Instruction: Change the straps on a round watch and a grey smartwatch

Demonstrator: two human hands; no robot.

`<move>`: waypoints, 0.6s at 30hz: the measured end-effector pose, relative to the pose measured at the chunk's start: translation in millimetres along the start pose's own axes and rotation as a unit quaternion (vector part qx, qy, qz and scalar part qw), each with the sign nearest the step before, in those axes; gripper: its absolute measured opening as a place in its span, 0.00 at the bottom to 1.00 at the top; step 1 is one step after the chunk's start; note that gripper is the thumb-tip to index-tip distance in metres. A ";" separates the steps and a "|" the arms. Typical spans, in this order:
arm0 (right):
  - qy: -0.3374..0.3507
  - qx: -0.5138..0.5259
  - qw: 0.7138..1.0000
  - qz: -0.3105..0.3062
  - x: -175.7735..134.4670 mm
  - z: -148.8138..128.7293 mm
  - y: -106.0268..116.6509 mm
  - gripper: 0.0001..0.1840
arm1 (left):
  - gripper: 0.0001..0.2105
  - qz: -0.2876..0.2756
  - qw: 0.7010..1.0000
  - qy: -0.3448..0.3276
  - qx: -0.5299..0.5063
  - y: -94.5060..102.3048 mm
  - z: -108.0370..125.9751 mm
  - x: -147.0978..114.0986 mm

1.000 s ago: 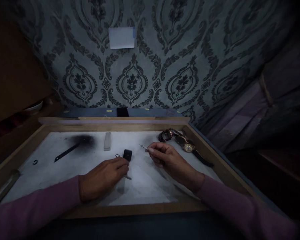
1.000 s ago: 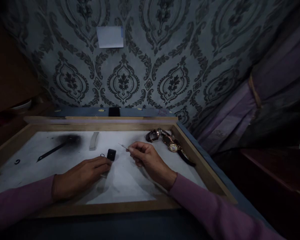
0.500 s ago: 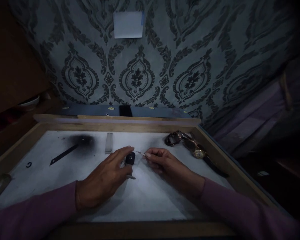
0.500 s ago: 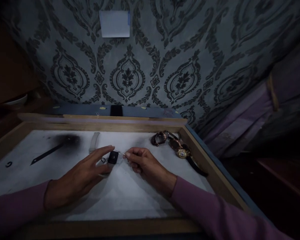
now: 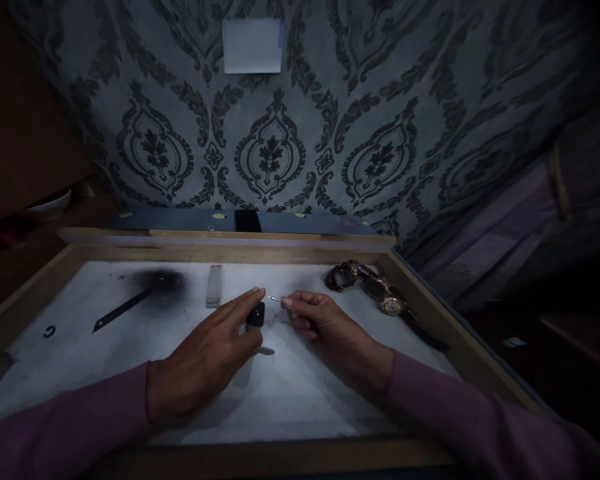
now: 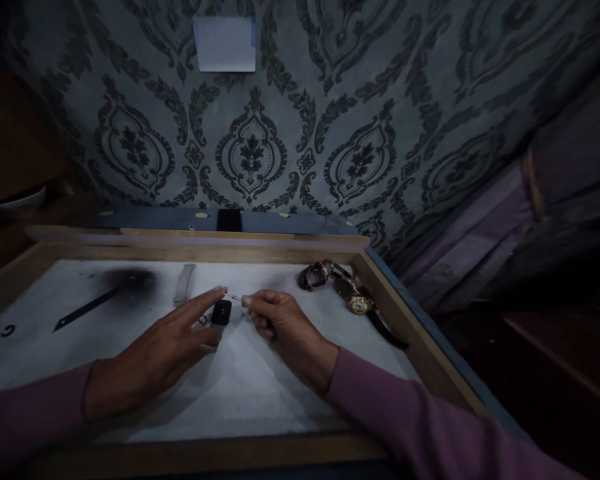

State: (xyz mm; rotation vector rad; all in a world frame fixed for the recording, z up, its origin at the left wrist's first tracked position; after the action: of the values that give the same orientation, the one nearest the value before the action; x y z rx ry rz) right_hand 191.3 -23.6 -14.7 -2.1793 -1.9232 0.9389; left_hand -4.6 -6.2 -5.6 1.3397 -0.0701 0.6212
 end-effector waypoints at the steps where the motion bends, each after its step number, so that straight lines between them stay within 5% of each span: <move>1: -0.005 0.015 1.000 0.008 0.4 0.4 -1.0 0.21 | 0.07 0.000 1.000 -0.002 0.001 0.5 0.4 0.3; 18: -0.013 0.155 0.987 0.026 4.2 1.1 -6.1 0.16 | 0.09 -0.046 0.999 -0.025 -0.003 5.7 6.7 2.7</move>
State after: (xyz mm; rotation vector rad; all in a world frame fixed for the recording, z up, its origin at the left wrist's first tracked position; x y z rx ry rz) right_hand 185.6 -18.7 -14.5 -2.0525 -1.6076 1.1890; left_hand -2.9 -10.8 2.2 1.3446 -0.0510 0.5105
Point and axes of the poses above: each hand's wrist, its own x-axis towards the middle knuckle, its own y-axis out of the back of the hand, z = x × y, the point moved 2 cm from there along x, towards the middle knuckle, and after that the axes turned 2 degrees about x, right-handed, at the moved point
